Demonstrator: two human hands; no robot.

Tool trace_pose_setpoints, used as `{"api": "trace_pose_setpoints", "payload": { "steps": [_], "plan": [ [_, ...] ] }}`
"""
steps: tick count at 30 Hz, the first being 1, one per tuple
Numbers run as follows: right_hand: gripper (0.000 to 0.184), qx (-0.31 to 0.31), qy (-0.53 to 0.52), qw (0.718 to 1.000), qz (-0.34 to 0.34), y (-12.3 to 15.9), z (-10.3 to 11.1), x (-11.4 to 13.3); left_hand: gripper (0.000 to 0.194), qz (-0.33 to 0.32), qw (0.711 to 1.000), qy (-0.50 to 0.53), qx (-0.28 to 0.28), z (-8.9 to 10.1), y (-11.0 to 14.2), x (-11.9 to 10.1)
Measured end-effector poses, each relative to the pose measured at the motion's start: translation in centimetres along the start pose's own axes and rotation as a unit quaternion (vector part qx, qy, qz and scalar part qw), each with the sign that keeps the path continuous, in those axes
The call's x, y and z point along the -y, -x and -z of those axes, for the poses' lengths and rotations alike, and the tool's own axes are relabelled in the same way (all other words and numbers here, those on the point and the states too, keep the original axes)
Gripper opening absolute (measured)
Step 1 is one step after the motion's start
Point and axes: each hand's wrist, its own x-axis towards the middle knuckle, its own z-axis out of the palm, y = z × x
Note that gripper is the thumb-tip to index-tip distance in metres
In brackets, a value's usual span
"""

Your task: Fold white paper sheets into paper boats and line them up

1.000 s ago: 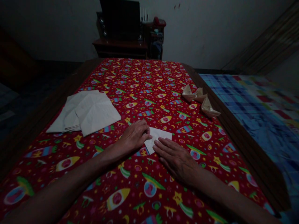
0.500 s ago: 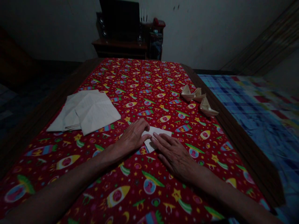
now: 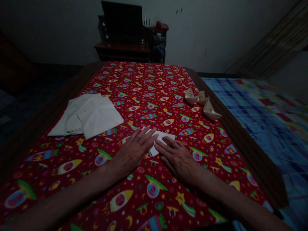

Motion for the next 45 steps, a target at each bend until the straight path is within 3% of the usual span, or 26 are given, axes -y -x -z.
{"api": "trace_pose_setpoints", "payload": {
  "steps": [3, 10, 22, 27, 30, 34, 39, 45],
  "plan": [
    [0.042, -0.010, -0.001, 1.000, 0.003, 0.0, -0.1, 0.0, 0.047, 0.005, 0.999, -0.008, 0.044, 0.2, 1.3, -0.2],
    [0.042, -0.002, 0.002, 1.000, 0.003, 0.1, -0.1, 0.1, 0.046, 0.016, 0.996, -0.003, 0.088, 0.8, 3.1, -1.1],
    [0.042, -0.014, -0.002, 1.000, 0.007, 0.2, -0.3, 0.0, 0.043, 0.004, 0.992, 0.055, 0.110, 2.0, 4.3, -1.7],
    [0.043, -0.012, 0.002, 1.000, 0.006, 0.3, -0.4, 0.0, 0.042, -0.011, 0.994, 0.080, 0.080, 2.2, 3.0, -1.2],
    [0.044, -0.004, 0.004, 1.000, 0.004, 0.3, -0.5, -0.1, 0.052, -0.052, 0.991, 0.062, 0.107, 1.9, 2.0, -1.6],
    [0.045, 0.003, 0.001, 1.000, 0.008, 0.3, -0.6, -0.2, 0.056, -0.042, 0.992, 0.022, 0.118, 1.3, 2.1, -2.0],
    [0.044, 0.007, -0.003, 1.000, 0.005, 0.4, -0.2, 0.0, 0.049, -0.020, 0.993, -0.006, 0.118, 1.7, 2.4, -1.7],
    [0.041, -0.034, -0.027, 0.999, -0.022, 0.2, -0.3, -0.2, 0.036, -0.019, 0.993, -0.024, 0.114, 2.3, 0.1, -1.2]
  ]
}}
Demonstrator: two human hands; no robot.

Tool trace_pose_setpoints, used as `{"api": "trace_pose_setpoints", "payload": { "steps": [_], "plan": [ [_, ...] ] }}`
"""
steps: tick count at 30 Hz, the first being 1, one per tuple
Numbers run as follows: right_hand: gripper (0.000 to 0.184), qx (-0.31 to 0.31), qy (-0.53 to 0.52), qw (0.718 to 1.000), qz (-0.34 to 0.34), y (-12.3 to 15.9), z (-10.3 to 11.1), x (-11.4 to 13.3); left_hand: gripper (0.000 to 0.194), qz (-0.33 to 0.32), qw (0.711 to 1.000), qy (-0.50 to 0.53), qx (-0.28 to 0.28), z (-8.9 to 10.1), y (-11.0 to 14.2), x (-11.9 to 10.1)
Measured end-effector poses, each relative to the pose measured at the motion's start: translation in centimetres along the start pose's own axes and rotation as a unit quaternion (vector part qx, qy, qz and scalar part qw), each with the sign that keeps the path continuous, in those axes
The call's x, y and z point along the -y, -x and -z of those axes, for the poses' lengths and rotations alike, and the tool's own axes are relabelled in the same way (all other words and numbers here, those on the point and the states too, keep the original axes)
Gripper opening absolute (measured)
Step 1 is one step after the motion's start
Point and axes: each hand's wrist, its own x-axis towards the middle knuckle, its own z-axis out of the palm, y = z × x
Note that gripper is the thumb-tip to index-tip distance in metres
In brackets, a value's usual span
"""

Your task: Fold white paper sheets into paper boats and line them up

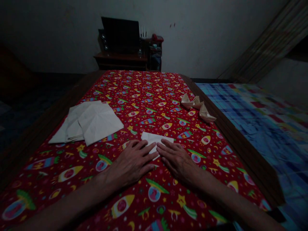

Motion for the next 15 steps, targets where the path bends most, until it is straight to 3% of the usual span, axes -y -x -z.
{"api": "trace_pose_setpoints", "payload": {
  "steps": [11, 15],
  "plan": [
    [0.032, -0.057, 0.035, 0.998, 0.000, 2.4, 0.3, -1.8, 0.042, 0.026, 0.999, -0.019, -0.025, -0.7, -0.6, 0.0],
    [0.022, -0.108, 0.006, 0.994, -0.014, 1.6, 0.3, -2.2, 0.034, 0.000, 0.998, 0.027, -0.053, -1.1, -1.5, 0.6]
  ]
}}
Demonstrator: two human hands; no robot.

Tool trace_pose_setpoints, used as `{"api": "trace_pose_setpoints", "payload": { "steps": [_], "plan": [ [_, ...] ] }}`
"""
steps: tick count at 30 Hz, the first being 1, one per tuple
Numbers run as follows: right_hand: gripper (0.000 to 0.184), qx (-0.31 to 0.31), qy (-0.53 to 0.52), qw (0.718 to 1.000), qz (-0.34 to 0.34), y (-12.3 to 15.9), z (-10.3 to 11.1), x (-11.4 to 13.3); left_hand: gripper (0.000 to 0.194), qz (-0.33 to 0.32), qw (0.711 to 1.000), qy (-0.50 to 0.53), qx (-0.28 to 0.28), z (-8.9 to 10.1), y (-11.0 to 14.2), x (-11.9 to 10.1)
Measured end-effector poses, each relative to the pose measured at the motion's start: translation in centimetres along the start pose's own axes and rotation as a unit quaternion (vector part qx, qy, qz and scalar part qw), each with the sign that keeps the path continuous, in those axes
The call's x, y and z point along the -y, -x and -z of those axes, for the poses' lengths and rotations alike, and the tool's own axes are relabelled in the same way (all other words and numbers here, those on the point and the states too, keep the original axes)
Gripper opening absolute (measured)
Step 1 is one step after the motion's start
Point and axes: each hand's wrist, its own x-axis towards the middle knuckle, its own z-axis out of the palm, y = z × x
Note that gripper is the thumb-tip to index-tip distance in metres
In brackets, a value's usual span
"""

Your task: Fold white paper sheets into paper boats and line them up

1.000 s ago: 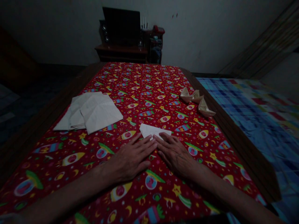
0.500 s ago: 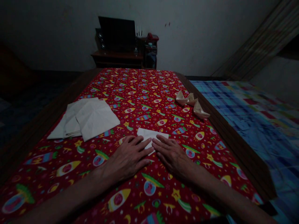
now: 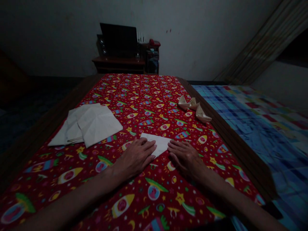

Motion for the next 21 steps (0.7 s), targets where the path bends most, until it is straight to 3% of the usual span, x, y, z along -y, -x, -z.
{"api": "trace_pose_setpoints", "payload": {
  "steps": [3, 9, 14, 21],
  "plan": [
    [0.020, -0.029, 0.009, 0.998, -0.047, -1.7, -0.1, -0.2, 0.025, -0.006, 0.996, 0.084, -0.023, -0.6, -1.0, 0.9],
    [0.026, 0.009, 0.121, 0.984, -0.127, -3.3, -0.4, 0.1, 0.013, 0.039, 0.982, 0.177, -0.056, -1.3, -2.5, 2.2],
    [0.023, 0.028, 0.069, 0.989, -0.128, -2.8, -0.8, -0.2, 0.050, 0.043, 0.980, 0.160, -0.106, -2.2, -2.7, 3.8],
    [0.008, -0.006, -0.039, 0.993, -0.111, -3.0, -1.4, -1.3, 0.048, 0.057, 0.985, 0.148, -0.065, -2.1, -2.7, 4.7]
  ]
}}
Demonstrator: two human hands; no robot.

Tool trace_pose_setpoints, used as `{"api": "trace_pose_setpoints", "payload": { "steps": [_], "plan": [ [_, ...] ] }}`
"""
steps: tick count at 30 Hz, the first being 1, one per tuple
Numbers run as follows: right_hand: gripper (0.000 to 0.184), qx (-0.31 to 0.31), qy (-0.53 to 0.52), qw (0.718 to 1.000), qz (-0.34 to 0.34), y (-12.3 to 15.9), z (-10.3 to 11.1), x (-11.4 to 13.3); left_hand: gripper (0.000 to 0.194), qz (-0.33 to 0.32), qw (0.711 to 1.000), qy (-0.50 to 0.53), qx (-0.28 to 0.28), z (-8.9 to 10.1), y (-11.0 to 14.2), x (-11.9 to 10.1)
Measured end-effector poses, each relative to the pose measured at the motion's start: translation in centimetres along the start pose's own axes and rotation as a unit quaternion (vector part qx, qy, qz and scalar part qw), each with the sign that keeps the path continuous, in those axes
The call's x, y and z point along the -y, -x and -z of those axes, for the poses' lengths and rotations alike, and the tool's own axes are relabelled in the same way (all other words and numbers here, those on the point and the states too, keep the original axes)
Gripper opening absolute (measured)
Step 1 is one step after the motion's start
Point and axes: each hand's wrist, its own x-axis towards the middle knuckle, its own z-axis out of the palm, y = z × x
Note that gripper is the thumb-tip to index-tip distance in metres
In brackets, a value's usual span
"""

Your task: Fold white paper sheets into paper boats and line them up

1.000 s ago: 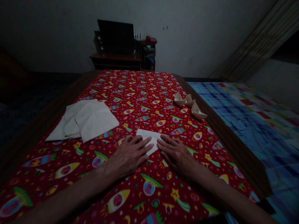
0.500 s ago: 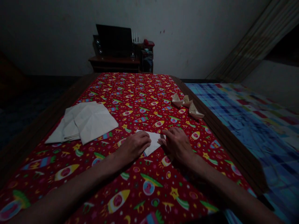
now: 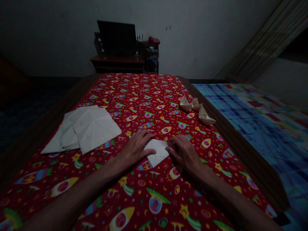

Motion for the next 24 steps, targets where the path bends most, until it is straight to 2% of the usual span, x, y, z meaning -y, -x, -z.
{"api": "trace_pose_setpoints", "payload": {
  "steps": [5, 9, 14, 20, 24],
  "plan": [
    [0.010, -0.029, 0.015, 0.999, 0.017, 0.4, -0.5, -0.1, 0.035, 0.013, 1.000, 0.005, 0.011, 0.5, -0.1, -0.7],
    [0.021, -0.042, 0.027, 0.999, 0.003, 0.5, -0.4, 0.0, 0.037, 0.017, 1.000, -0.003, 0.006, 0.4, -0.5, -0.4],
    [0.015, -0.036, 0.027, 0.999, -0.007, 0.4, -0.2, 0.3, 0.042, 0.037, 0.999, -0.022, 0.005, 0.0, -1.0, 0.1],
    [0.009, -0.067, -0.006, 0.997, 0.036, 0.2, -0.3, 0.3, 0.044, 0.029, 0.999, -0.018, 0.003, -0.1, -0.9, 0.0],
    [0.017, -0.048, -0.014, 0.995, 0.089, 0.3, -0.4, 0.1, 0.052, 0.010, 1.000, -0.012, 0.010, 0.0, -0.9, 0.0]
  ]
}}
